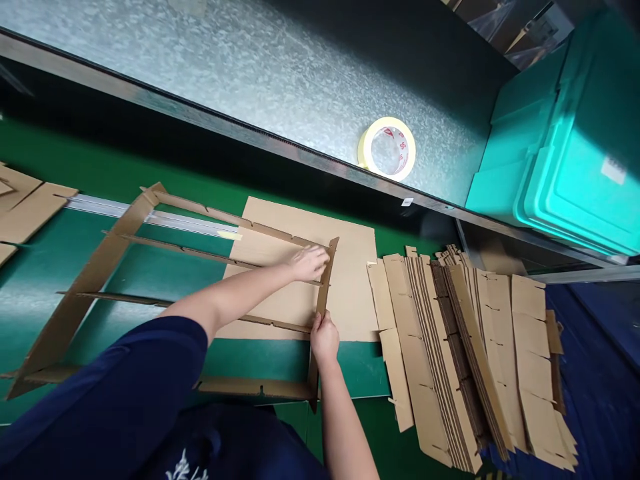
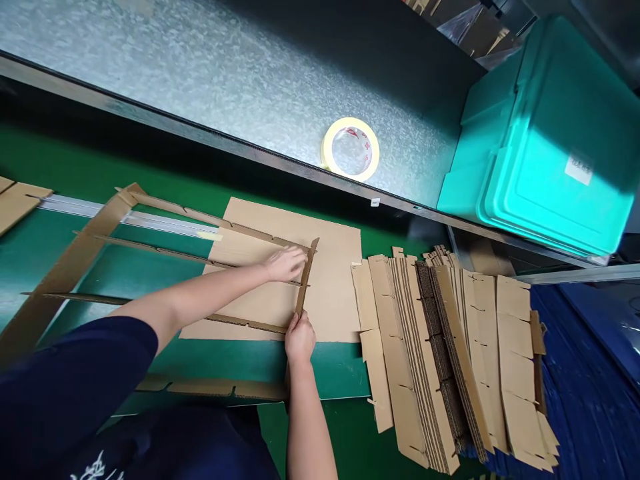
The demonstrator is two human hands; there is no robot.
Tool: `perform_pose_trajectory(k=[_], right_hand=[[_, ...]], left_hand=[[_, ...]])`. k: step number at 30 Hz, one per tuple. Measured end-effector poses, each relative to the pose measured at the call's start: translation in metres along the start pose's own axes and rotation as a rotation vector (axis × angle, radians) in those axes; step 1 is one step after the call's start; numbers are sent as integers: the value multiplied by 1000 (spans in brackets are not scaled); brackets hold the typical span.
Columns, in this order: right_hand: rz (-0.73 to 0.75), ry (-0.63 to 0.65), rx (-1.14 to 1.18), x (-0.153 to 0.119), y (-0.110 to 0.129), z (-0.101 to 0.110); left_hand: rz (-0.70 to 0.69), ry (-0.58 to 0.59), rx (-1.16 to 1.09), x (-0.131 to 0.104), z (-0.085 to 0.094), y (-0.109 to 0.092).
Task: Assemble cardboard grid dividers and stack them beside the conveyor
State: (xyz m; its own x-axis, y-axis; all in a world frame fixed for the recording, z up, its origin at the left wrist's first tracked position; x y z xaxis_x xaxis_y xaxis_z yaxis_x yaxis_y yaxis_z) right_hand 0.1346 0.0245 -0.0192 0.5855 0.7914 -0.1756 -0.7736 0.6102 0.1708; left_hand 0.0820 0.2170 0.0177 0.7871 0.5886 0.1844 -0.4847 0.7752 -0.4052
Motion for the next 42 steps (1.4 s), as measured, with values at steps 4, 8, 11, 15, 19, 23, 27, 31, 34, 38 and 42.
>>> perform_pose_trajectory(k=[4, 8, 11, 15, 19, 23, 27, 31, 34, 38, 42], right_hand=[[3, -22, -11, 0, 0, 0], [1, -17, -38, 1, 2, 0], [-15, 17, -57, 3, 6, 1], [-50, 60, -60, 4, 8, 2], [-72, 75, -52, 4, 6, 1], [-61, 52, -46, 2, 5, 3], [-31, 51, -48, 4, 6, 3], [-38, 69, -47, 8, 6, -2], [-24, 43, -45, 12, 6, -4], [20, -93, 33, 11, 4, 3], [100, -319, 150, -7, 2, 21]], left_hand=[[-118, 223, -24, -30, -25, -12], [-115, 235, -9, -34, -37, -12], [-116, 221, -7, -34, -36, -13], [-105, 154, -6, -30, -19, -12], [-24, -58, 12, 2, 7, -3], [163, 61, 70, 42, -1, 20], [190, 143, 69, 57, -11, 31], [154, 166, 78, 52, -21, 34], [157, 185, 86, 52, -27, 33], [183, 179, 90, 55, -24, 25], [198, 103, 76, 31, 6, 26]])
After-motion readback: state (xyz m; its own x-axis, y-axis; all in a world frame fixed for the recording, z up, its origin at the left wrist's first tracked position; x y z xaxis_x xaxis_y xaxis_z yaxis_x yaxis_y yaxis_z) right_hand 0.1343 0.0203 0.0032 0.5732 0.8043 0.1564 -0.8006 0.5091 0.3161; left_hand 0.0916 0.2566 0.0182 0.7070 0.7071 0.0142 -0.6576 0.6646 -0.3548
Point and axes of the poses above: each hand's wrist, its own x-axis towards the middle knuckle, its own z-axis out of the back of the hand, y = z × x, the point moved 7 cm from there along x, towards the middle knuckle, and after that the axes turned 8 degrees about -y, right-handed, at the moved point
